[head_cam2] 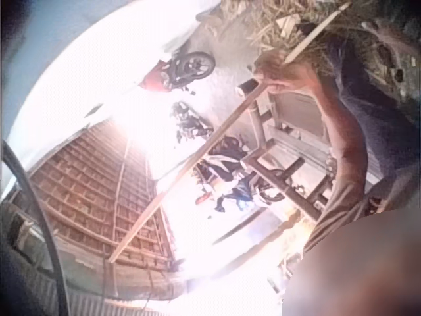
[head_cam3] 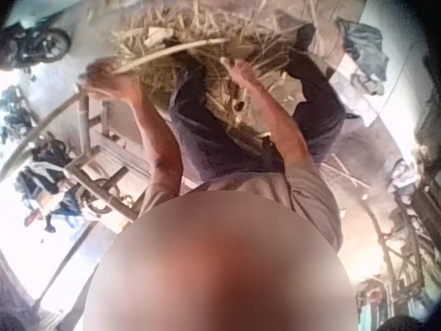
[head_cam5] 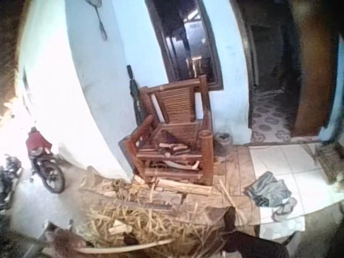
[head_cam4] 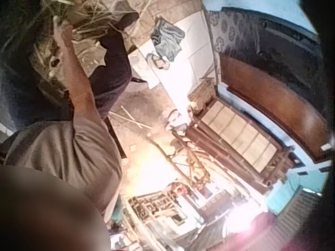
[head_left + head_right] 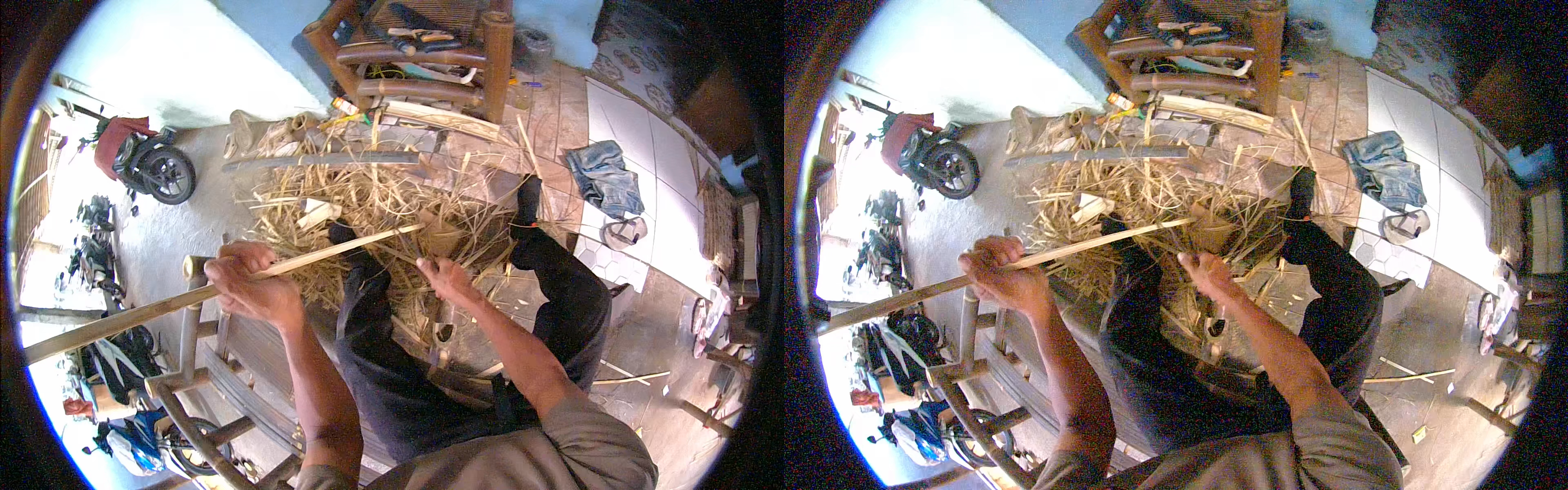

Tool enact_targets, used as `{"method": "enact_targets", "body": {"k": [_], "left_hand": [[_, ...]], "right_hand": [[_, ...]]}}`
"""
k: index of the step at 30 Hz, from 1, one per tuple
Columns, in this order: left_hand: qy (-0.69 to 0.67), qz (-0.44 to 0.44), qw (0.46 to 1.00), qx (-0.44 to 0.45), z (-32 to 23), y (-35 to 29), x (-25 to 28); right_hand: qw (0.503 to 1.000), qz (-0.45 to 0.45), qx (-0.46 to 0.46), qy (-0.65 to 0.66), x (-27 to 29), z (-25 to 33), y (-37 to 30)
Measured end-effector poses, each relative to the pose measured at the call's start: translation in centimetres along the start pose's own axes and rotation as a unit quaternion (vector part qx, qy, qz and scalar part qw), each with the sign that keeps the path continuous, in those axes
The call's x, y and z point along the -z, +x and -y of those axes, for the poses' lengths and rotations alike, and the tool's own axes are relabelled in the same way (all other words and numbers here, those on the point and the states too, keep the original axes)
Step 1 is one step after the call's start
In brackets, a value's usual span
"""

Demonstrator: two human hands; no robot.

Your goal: The person sits on the floor and uses a knife to shave and smooth thin bamboo strips. They repeatedly hold the strips against their leg and scrape the blade along the surface to remove splinters and refine the edges.

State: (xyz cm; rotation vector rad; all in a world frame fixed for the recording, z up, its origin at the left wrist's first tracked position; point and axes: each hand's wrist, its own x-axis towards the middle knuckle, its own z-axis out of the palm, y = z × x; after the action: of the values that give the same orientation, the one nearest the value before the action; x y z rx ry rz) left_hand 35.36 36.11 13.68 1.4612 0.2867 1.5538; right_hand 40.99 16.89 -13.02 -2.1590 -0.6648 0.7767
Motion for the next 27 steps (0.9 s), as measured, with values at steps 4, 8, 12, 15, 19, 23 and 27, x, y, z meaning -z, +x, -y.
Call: {"method": "enact_targets", "body": {"k": [4, 8, 12, 15, 19, 23, 27], "left_hand": [[0.005, -0.082, 0.994, 0.075, 1.5, -1.1, -3.3], [0.166, -0.143, 0.975, 0.031, 0.9, -1.9, -6.1], [0.185, -0.171, 0.966, 0.053, 0.6, -1.2, -6.7], [0.177, -0.173, 0.967, 0.065, 1.2, -0.4, -5.8], [0.163, -0.177, 0.968, 0.067, 2.0, 0.3, -4.2], [0.161, -0.183, 0.968, 0.064, 2.5, 0.9, -2.8], [0.166, -0.191, 0.965, 0.068, 3.0, 1.4, -1.4]], "right_hand": [[0.978, -0.119, 0.149, 0.080, 2.9, 7.4, -3.7], [0.955, -0.085, 0.154, 0.239, 3.9, 14.4, -5.2], [0.961, -0.069, 0.121, 0.238, 3.5, 15.1, -3.8], [0.974, -0.052, 0.107, 0.192, 2.7, 13.7, -2.5], [0.978, -0.056, 0.118, 0.164, 0.7, 12.6, -1.9], [0.982, -0.029, 0.105, 0.157, -1.2, 9.9, -1.4], [0.998, -0.041, 0.018, 0.040, -2.7, 4.4, 0.1]]}}
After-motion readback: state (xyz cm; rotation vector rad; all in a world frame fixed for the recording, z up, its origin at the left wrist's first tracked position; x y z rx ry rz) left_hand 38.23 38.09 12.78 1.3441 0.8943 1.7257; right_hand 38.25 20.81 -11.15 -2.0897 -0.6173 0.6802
